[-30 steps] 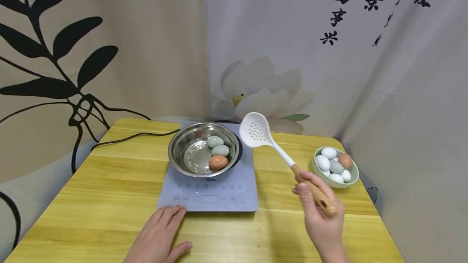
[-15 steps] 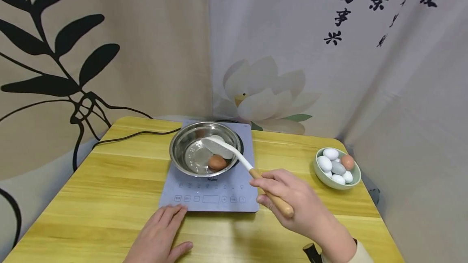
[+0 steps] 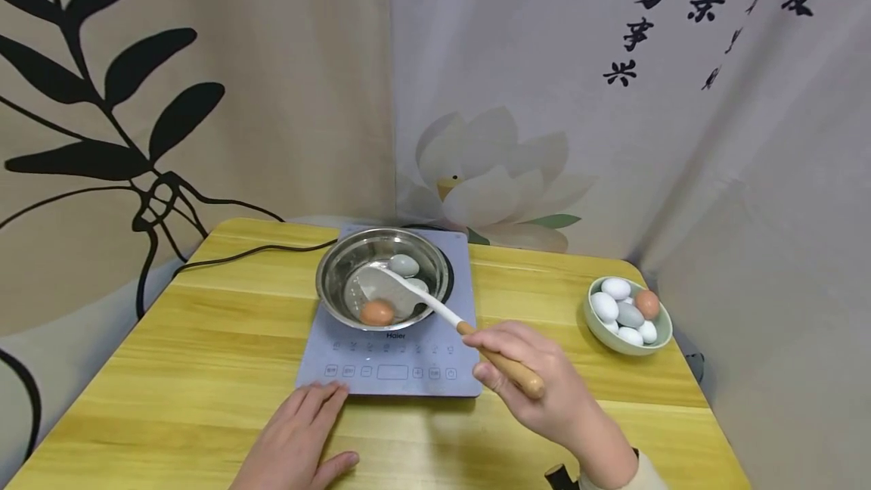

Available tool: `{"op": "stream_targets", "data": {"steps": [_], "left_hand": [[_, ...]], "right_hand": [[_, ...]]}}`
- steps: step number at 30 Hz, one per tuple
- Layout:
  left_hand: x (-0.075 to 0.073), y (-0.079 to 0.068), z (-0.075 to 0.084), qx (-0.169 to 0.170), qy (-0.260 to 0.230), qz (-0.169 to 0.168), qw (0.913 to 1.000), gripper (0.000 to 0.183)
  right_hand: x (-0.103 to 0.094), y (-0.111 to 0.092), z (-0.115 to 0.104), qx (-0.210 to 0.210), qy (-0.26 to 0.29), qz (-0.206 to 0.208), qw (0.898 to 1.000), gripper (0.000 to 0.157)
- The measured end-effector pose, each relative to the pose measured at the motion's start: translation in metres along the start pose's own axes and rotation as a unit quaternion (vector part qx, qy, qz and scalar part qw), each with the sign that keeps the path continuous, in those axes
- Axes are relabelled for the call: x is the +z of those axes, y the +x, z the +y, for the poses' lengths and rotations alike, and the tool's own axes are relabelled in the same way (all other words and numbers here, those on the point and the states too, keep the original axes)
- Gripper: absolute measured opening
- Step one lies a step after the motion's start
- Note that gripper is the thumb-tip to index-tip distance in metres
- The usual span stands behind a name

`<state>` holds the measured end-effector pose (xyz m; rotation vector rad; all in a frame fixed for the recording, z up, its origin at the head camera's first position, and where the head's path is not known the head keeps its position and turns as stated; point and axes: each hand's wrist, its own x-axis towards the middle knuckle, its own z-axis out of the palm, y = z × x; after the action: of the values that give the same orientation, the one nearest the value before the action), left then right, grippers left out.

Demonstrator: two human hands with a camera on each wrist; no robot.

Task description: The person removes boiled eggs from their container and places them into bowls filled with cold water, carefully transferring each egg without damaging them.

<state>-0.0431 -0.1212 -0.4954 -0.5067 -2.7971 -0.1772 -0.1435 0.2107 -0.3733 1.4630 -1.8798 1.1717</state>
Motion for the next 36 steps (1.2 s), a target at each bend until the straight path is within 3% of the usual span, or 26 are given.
{"op": "stream_targets", "data": {"steps": [7, 12, 17, 21, 25, 36], "left_hand": [[0.0, 0.0, 0.0, 0.0, 0.0, -0.002, 1.0, 0.086], [0.0, -0.001, 0.001, -0.005, -0.009, -0.007, 0.9999, 0.084], [0.001, -0.001, 0.001, -0.003, -0.005, 0.006, 1.0, 0.084], [0.002, 0.0, 0.0, -0.004, -0.004, 0.006, 1.0, 0.084], [0.001, 0.0, 0.001, -0.008, -0.01, -0.005, 0.9999, 0.084], [0.001, 0.0, 0.0, -0.007, -0.01, -0.002, 0.9999, 0.086]], "right_hand": [[0.015, -0.011, 0.009, 0.023, 0.076, 0.058, 0.995, 0.024], [0.029, -0.019, 0.012, 0.041, 0.095, 0.094, 0.99, 0.022], [0.042, -0.025, 0.005, 0.097, 0.117, 0.123, 0.981, 0.026], [0.05, -0.026, 0.001, 0.126, 0.119, 0.136, 0.975, 0.03], [0.057, -0.027, -0.002, 0.13, 0.126, 0.147, 0.973, 0.031], [0.07, -0.032, -0.002, 0.123, 0.085, 0.152, 0.977, 0.025]]}}
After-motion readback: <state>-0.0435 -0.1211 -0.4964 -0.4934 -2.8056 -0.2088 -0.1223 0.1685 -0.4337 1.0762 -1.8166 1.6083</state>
